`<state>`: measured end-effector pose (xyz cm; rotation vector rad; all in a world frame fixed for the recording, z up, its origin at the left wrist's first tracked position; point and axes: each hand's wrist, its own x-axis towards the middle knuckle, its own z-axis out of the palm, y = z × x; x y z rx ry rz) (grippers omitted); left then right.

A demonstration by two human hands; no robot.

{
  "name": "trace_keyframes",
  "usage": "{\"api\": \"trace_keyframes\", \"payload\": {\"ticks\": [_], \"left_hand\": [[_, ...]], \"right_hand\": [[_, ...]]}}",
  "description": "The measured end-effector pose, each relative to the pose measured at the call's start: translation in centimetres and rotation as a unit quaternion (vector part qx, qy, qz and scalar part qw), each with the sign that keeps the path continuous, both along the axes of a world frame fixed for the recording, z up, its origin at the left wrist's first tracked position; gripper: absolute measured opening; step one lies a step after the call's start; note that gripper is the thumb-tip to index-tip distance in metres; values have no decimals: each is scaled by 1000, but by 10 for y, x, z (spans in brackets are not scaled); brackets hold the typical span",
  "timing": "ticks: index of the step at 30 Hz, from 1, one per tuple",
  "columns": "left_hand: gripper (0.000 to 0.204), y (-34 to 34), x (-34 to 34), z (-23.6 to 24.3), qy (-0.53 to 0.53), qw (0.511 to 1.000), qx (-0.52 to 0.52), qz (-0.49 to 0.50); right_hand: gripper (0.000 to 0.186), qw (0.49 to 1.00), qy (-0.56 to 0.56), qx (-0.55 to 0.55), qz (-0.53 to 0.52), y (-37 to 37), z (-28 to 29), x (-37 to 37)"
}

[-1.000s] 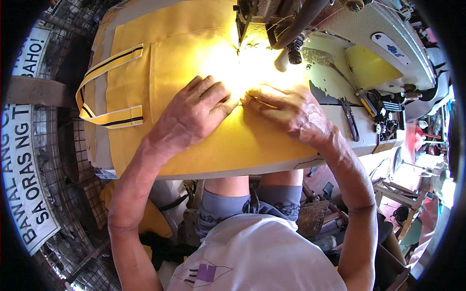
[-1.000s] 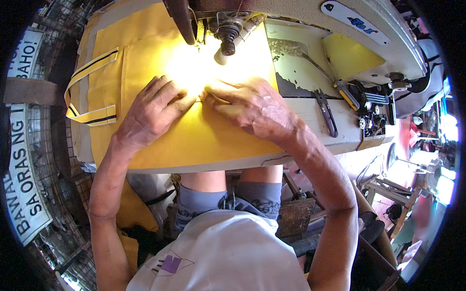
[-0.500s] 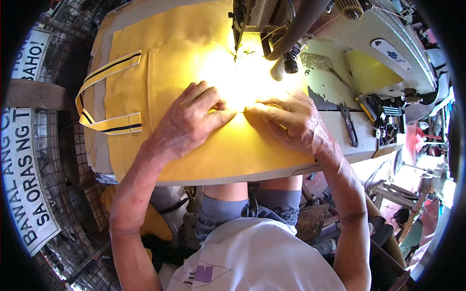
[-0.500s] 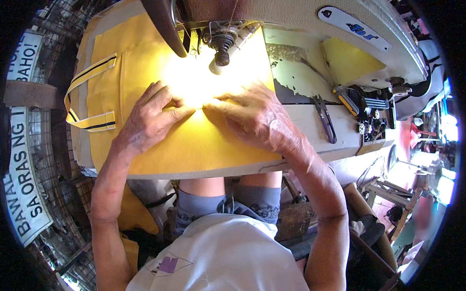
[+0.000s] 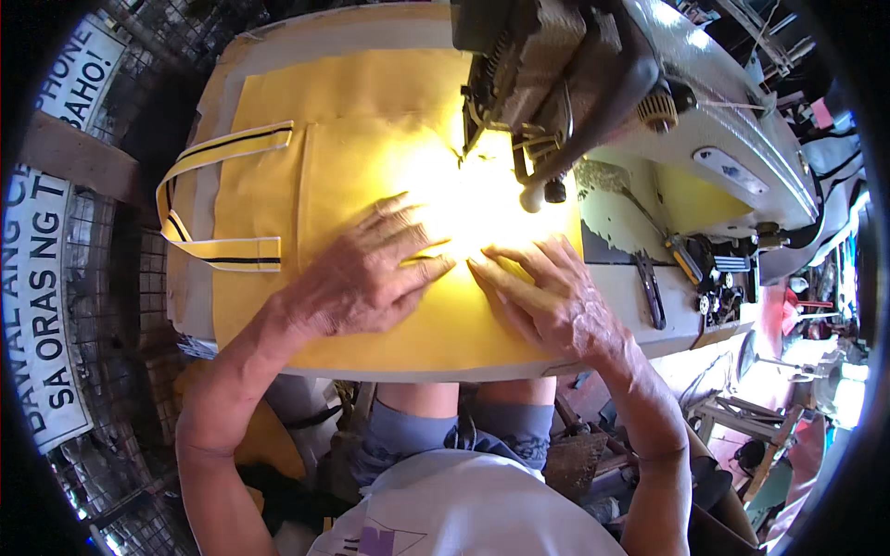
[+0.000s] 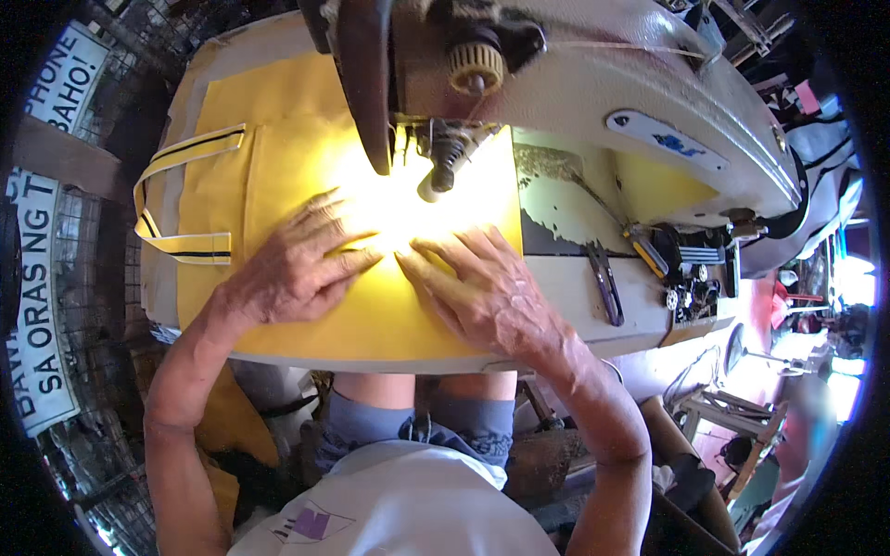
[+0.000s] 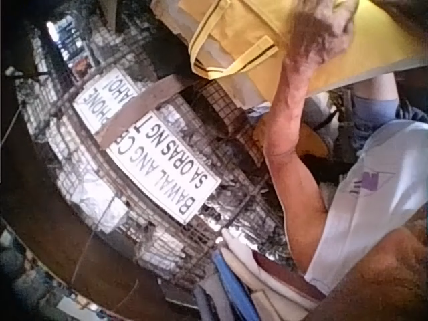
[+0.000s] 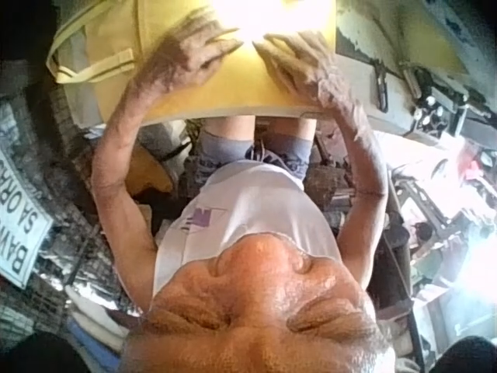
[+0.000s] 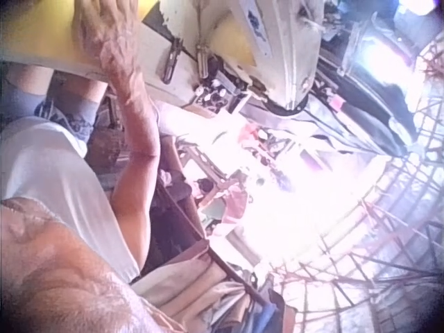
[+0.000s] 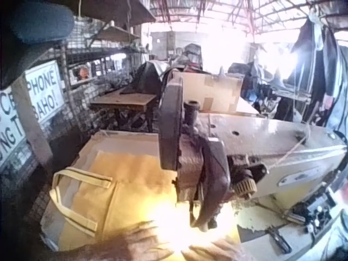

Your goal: Sewing a pocket and handles onto a yellow tote bag using an industrial sewing machine.

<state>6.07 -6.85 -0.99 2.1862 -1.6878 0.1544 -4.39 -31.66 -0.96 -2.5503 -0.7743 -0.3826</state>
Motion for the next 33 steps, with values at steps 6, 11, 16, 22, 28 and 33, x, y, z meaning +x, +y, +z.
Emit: {"api": "trace_keyframes", "payload": {"ticks": [6,11,16,22,28,33], "left_hand": [[38,1,7,3,48,998,-22,-27],[39,-4,34,3,52,997,-34,-44],[36,-13,58,3,92,994,-22,-52],[38,-2,59,5,97,995,0,-21],[42,-13,64,4,78,996,-7,-38],[44,-14,64,3,71,997,-18,-25]], "right_hand": [[44,999,17,-21,16,-3,4,8],[51,984,150,-95,-4,-10,9,27],[41,990,80,-105,-50,-20,18,22],[29,986,3,-112,-123,-37,60,-17],[36,838,-225,-178,-463,-232,163,-44],[49,846,-66,-281,-448,-417,172,27]]}}
